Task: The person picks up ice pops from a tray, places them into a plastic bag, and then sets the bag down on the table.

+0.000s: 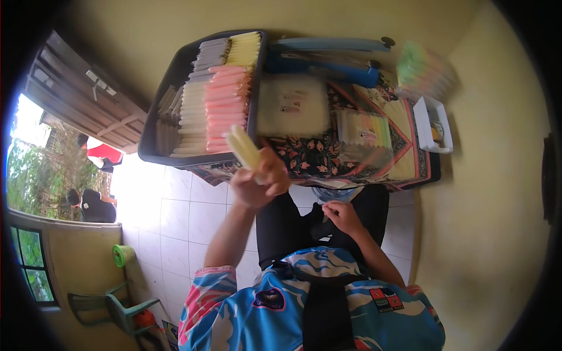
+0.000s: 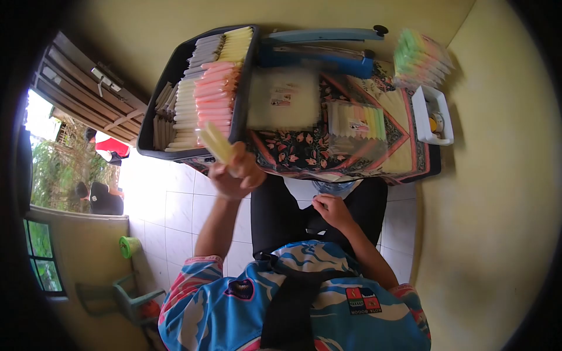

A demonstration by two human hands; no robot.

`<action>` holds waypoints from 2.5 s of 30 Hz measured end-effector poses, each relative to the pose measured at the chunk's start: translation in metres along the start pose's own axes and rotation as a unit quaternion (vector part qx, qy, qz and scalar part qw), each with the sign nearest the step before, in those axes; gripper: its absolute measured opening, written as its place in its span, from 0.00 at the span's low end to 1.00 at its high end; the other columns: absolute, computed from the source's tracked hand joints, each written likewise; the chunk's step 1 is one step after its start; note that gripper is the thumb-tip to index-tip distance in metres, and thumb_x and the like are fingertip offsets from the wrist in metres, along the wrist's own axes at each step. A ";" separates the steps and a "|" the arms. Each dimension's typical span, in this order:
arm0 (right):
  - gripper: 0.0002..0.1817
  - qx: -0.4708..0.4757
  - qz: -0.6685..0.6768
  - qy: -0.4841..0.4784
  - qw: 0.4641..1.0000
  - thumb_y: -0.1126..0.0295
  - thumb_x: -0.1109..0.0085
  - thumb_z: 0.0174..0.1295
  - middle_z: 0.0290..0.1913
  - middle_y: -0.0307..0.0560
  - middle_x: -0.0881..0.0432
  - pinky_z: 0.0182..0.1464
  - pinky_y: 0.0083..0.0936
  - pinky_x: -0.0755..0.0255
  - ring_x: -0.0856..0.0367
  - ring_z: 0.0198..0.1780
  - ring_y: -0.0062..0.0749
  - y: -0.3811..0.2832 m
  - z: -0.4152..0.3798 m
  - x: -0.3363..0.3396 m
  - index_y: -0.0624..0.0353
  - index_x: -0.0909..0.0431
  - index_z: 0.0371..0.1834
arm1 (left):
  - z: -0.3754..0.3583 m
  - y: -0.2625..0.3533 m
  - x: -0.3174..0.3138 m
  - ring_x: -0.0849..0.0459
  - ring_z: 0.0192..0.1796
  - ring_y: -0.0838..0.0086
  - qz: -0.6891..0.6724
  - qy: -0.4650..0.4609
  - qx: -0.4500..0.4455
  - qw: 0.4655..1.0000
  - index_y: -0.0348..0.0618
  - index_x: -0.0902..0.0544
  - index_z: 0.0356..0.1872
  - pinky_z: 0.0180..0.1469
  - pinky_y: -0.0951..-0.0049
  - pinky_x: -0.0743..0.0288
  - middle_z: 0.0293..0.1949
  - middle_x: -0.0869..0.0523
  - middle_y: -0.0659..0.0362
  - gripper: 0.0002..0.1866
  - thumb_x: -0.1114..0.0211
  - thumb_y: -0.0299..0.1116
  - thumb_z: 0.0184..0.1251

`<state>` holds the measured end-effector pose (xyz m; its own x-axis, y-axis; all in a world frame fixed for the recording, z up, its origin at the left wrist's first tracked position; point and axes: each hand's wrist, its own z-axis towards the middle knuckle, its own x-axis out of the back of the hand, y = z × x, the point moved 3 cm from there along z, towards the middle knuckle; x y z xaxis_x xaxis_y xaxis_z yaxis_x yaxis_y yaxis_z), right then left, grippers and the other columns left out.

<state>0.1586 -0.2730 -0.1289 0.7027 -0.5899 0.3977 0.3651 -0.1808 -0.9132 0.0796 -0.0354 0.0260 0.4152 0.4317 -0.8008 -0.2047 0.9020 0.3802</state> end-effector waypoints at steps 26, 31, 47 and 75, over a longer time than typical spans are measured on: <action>0.09 -0.031 0.086 0.296 0.951 0.78 0.30 0.57 0.31 0.47 0.14 0.36 0.20 0.20 0.14 0.33 0.23 -0.022 0.007 0.048 0.69 0.21 0.37 | 0.015 -0.168 0.088 0.32 0.37 0.76 0.300 0.308 -0.017 0.903 0.44 0.29 0.39 0.44 0.71 0.36 0.32 0.31 0.64 0.19 0.51 0.50 0.80; 0.09 -0.074 0.103 0.304 0.944 0.78 0.30 0.58 0.30 0.46 0.14 0.36 0.16 0.20 0.15 0.33 0.18 0.008 -0.026 0.063 0.70 0.21 0.35 | 0.029 -0.129 0.109 0.35 0.27 0.81 0.427 0.371 0.008 0.825 0.40 0.24 0.36 0.33 0.78 0.39 0.24 0.31 0.66 0.11 0.42 0.38 0.77; 0.09 -0.062 -0.042 0.300 0.951 0.77 0.29 0.55 0.25 0.46 0.16 0.30 0.17 0.24 0.15 0.27 0.21 0.006 -0.022 0.059 0.67 0.23 0.30 | 0.048 -0.147 0.107 0.19 0.30 0.52 0.813 0.166 -0.088 0.551 0.40 0.19 0.39 0.32 0.58 0.26 0.29 0.19 0.49 0.13 0.26 0.27 0.53; 0.17 0.124 -0.299 0.332 0.886 0.83 0.36 0.49 0.33 0.49 0.20 0.43 0.39 0.28 0.20 0.39 0.48 0.005 0.073 0.067 0.61 0.20 0.44 | 0.041 -0.154 0.115 0.17 0.26 0.61 0.807 0.149 -0.144 0.554 0.43 0.16 0.33 0.29 0.66 0.25 0.25 0.16 0.55 0.09 0.28 0.21 0.51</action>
<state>0.2514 -0.2561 -0.1002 -0.1458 -0.7945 0.5895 0.7316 -0.4877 -0.4764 0.1956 -0.1241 -0.1057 -0.6692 0.6153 0.4167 -0.2467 -0.7129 0.6565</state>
